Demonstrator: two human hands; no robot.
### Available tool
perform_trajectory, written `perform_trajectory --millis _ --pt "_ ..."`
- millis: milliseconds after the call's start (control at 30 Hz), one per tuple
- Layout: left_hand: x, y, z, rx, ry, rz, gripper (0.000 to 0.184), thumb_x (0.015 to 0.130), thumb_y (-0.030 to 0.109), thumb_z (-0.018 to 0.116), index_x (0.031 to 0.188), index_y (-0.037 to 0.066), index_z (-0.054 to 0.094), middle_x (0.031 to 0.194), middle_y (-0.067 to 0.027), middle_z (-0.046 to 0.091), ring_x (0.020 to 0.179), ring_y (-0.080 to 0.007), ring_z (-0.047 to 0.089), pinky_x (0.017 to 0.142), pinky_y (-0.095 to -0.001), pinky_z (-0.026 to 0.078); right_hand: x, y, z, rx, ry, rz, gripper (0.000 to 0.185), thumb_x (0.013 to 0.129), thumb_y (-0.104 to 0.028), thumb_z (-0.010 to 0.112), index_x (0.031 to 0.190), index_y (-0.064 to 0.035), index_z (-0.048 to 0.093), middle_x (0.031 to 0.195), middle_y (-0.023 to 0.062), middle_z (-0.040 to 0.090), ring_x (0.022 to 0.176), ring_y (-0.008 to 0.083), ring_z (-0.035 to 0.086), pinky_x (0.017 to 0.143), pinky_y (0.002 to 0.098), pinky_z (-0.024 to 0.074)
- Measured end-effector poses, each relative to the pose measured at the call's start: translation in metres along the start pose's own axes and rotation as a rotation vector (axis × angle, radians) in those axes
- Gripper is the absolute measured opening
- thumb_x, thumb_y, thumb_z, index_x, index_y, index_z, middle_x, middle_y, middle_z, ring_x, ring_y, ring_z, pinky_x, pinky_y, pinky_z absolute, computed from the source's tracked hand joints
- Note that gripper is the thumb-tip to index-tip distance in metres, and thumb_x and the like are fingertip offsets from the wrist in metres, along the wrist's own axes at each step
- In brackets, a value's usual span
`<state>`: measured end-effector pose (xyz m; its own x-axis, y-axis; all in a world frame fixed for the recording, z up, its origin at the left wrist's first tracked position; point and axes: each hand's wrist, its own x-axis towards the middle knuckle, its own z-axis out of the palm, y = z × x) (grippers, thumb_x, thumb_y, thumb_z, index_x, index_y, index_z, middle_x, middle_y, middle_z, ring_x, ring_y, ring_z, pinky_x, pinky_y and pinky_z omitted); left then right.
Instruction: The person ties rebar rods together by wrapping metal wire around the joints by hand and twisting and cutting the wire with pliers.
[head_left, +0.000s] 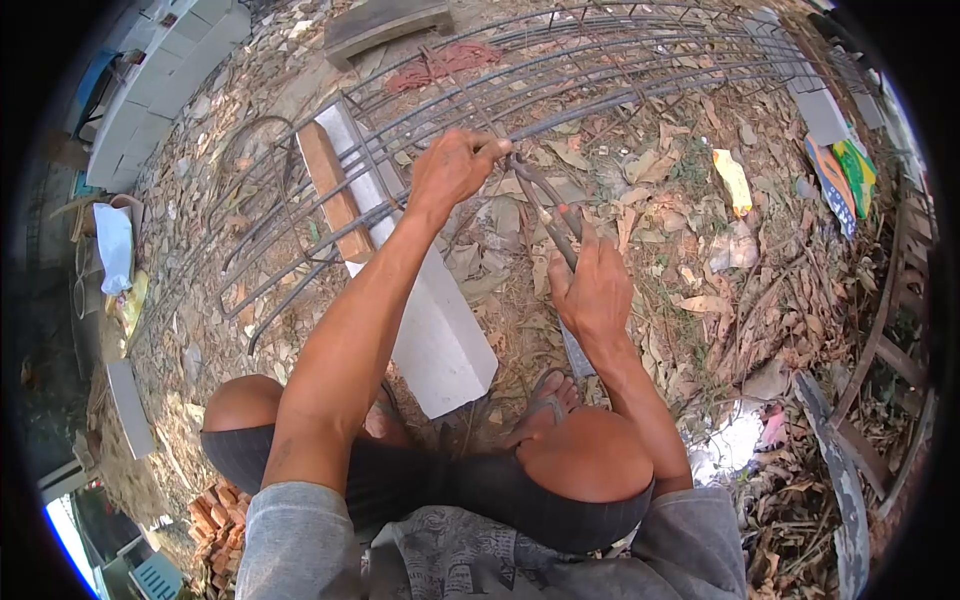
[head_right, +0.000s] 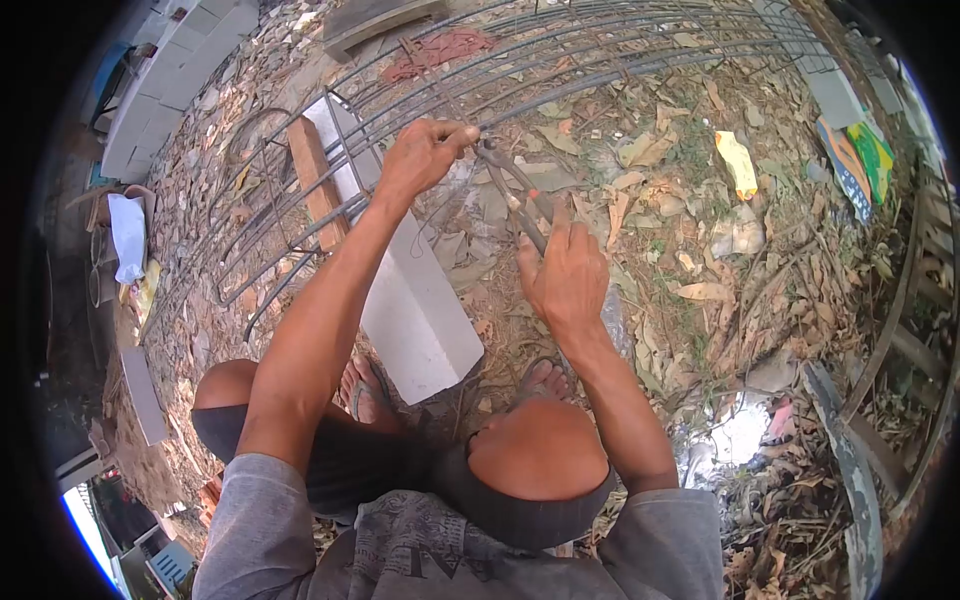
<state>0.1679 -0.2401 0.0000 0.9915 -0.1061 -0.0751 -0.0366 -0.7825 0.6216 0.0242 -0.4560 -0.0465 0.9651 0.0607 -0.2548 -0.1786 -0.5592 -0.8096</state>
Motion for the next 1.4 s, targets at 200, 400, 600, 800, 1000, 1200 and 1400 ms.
perform_trajectory --millis 200,400,600,800,1000,1200,1400 --pt "0.005 -0.005 -0.007 -0.057 -0.087 -0.007 0.041 0.096 0.053 0.066 0.111 0.02 0.083 0.095 -0.0147 0.078 0.096 -0.0364 0.074 0.084 -0.0466 0.056 0.002 -0.009 -0.024 0.492 -0.282 0.259 0.037 0.108 -0.035 0.059 0.132 -0.0076 0.065 0.088 0.0025 0.065 0.073 0.0129 0.066 0.061 0.0272 0.0526" --pt "0.008 -0.004 -0.01 -0.058 -0.141 -0.012 0.054 0.097 0.06 0.06 0.095 0.011 0.083 0.089 -0.017 0.076 0.091 -0.0356 0.074 0.084 -0.0456 0.055 -0.002 -0.052 -0.058 -0.059 -0.128 0.051 0.037 0.105 -0.036 0.057 0.134 -0.0165 0.069 0.093 0.0194 0.074 0.094 0.0418 0.071 0.088 0.0509 0.0518" --pt "0.008 -0.001 -0.011 -0.181 -0.104 -0.11 0.077 0.1 0.069 0.044 0.086 0.003 0.081 0.088 -0.0257 0.074 0.093 -0.0405 0.072 0.091 -0.0476 0.052 -0.002 -0.024 -0.012 -0.273 0.158 -0.005 0.035 0.095 -0.015 0.066 0.13 -0.012 0.07 0.096 0.0261 0.073 0.092 0.0477 0.07 0.081 0.0532 0.0546" --pt "0.008 -0.004 -0.01 -0.09 -0.164 -0.068 0.07 0.099 0.066 0.049 0.092 0.006 0.082 0.086 -0.0201 0.076 0.092 -0.0382 0.073 0.089 -0.0465 0.053 0.057 0.061 0.066 -0.027 0.431 -0.278 0.036 0.09 -0.003 0.067 0.126 -0.0076 0.07 0.099 0.0257 0.073 0.091 0.0456 0.072 0.079 0.0493 0.0564" --pt "0.004 -0.004 -0.006 -0.034 -0.131 -0.029 0.048 0.097 0.057 0.063 0.111 0.016 0.083 0.087 -0.0095 0.078 0.09 -0.0295 0.075 0.083 -0.0445 0.055 0.057 0.068 0.065 0.091 0.356 -0.352 0.037 0.09 -0.003 0.071 0.127 -0.0058 0.069 0.107 0.0216 0.075 0.094 0.0401 0.074 0.079 0.0458 0.0572" --pt "0.002 -0.002 -0.005 -0.059 -0.108 -0.032 0.046 0.097 0.054 0.063 0.11 0.016 0.083 0.086 -0.0098 0.078 0.089 -0.0307 0.075 0.083 -0.0438 0.055 -0.004 0.01 0.004 0.921 -0.365 0.132 0.059 0.09 -0.01 0.079 0.145 -0.011 0.057 0.092 0.0071 0.07 0.072 0.0207 0.069 0.065 0.0381 0.0551" --pt "0.002 -0.001 -0.005 -0.04 -0.097 0.003 0.044 0.098 0.051 0.063 0.109 0.014 0.083 0.078 -0.0104 0.073 0.083 -0.0307 0.072 0.08 -0.0441 0.053 -0.01 -0.011 -0.017 0.626 -0.303 0.108 0.065 0.088 -0.017 0.078 0.143 -0.0009 0.05 0.084 0.0086 0.064 0.064 0.0215 0.065 0.061 0.039 0.0536"
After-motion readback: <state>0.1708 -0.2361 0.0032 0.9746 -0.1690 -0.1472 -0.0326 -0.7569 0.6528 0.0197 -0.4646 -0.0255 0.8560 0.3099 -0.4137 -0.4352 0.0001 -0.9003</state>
